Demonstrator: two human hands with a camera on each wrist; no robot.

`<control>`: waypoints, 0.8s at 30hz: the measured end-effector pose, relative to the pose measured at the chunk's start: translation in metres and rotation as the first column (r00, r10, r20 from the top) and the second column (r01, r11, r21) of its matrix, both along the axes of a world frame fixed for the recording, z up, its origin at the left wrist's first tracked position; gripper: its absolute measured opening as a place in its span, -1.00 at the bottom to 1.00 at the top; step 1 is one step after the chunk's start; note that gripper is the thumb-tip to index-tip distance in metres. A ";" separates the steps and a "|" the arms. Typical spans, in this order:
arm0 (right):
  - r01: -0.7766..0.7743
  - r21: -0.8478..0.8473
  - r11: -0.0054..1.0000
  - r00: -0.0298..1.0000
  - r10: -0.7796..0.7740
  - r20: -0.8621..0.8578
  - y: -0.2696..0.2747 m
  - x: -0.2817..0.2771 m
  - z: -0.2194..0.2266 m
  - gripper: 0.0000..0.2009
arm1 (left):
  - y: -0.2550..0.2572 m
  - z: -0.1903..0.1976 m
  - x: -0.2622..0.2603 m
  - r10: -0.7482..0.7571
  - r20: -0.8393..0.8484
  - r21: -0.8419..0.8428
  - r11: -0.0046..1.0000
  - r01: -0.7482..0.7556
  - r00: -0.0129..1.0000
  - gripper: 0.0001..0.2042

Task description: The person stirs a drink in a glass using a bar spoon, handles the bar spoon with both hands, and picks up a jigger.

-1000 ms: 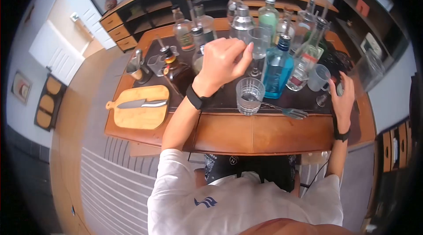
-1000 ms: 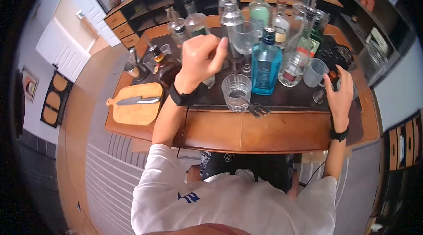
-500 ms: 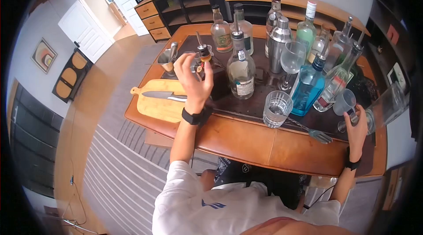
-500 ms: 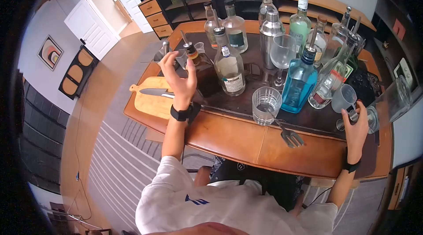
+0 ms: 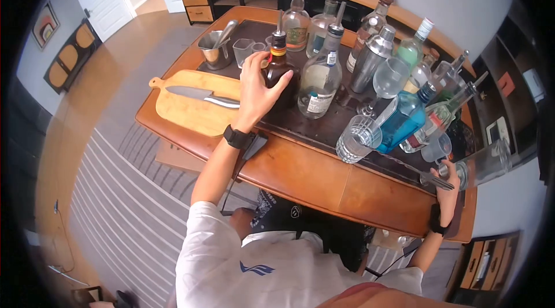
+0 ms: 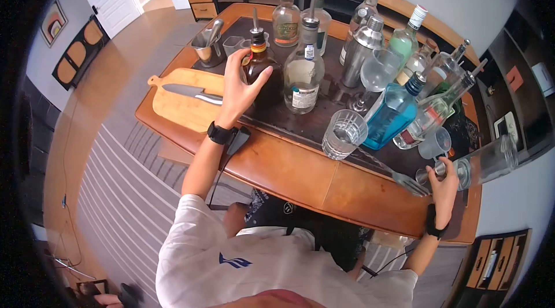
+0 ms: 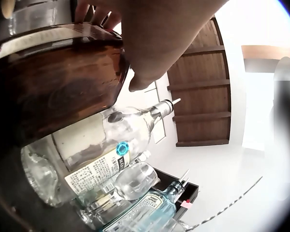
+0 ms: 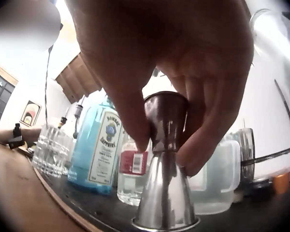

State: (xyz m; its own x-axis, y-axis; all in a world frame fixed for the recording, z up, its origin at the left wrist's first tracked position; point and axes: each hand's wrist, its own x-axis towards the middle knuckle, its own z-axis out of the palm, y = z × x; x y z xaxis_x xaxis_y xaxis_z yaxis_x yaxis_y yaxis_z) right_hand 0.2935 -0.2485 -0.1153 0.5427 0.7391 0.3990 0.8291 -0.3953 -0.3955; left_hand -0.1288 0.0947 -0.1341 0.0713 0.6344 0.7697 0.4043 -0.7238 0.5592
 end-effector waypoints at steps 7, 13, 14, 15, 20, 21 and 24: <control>-0.334 -0.024 0.942 0.918 0.319 -0.236 -0.012 -0.078 0.034 -0.60 | 0.003 -0.004 0.000 -0.034 -0.016 -0.024 0.999 0.033 0.999 -0.34; -0.655 -0.176 0.735 0.754 0.619 -0.221 0.017 -0.158 0.038 -0.58 | 0.004 -0.004 0.000 -0.046 -0.025 -0.039 0.998 0.045 0.999 -0.28; -0.729 -0.170 0.663 0.682 0.684 -0.258 0.026 -0.170 0.038 -0.58 | 0.004 -0.003 -0.001 -0.057 -0.017 -0.055 0.997 0.056 0.998 -0.27; -0.796 -0.160 0.583 0.602 0.743 -0.292 0.035 -0.181 0.038 -0.58 | 0.004 -0.003 -0.001 -0.056 -0.026 -0.056 0.997 0.054 0.998 -0.27; -0.883 0.030 0.469 0.453 0.867 -0.208 0.096 -0.230 0.022 -0.55 | 0.007 -0.004 -0.002 -0.046 -0.056 -0.052 0.998 0.043 0.997 -0.25; -0.877 0.103 0.469 0.443 0.873 -0.204 0.109 -0.238 0.018 -0.53 | 0.008 -0.005 -0.002 -0.047 -0.067 -0.047 0.998 0.044 0.997 -0.25; -0.846 0.221 0.486 0.421 0.862 -0.283 0.144 -0.257 0.002 -0.50 | 0.011 -0.007 -0.002 -0.041 -0.079 -0.040 0.998 0.038 0.996 -0.24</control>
